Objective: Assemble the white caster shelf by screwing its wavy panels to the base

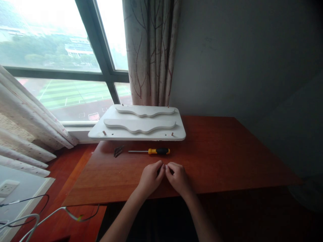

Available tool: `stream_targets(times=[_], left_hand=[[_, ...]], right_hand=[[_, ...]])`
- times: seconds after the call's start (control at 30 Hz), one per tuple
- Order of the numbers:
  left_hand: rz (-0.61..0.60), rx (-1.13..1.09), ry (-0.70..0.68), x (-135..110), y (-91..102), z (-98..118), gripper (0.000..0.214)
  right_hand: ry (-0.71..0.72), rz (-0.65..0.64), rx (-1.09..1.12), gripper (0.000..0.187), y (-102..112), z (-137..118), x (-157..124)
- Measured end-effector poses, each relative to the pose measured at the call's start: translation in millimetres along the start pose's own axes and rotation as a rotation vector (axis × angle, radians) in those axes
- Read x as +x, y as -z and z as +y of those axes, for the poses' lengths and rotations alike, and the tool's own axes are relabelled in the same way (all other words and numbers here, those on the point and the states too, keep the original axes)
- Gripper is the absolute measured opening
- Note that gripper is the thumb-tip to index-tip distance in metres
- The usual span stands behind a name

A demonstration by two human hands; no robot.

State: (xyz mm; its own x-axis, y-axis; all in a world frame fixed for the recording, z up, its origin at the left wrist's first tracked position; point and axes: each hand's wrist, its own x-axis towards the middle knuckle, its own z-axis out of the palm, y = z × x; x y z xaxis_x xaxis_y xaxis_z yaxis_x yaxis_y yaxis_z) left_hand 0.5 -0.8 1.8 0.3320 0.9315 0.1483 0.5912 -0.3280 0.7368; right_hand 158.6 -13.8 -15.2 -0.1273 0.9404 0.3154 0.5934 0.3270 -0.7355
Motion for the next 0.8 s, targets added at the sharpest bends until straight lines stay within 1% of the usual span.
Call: stream_targets(times=[0.8], left_hand=[[0.011,0.0,-0.006,-0.1,-0.3,-0.6,0.03]], right_hand=[[0.003,0.009,0.002,0.034,1.4,-1.1,0.2]])
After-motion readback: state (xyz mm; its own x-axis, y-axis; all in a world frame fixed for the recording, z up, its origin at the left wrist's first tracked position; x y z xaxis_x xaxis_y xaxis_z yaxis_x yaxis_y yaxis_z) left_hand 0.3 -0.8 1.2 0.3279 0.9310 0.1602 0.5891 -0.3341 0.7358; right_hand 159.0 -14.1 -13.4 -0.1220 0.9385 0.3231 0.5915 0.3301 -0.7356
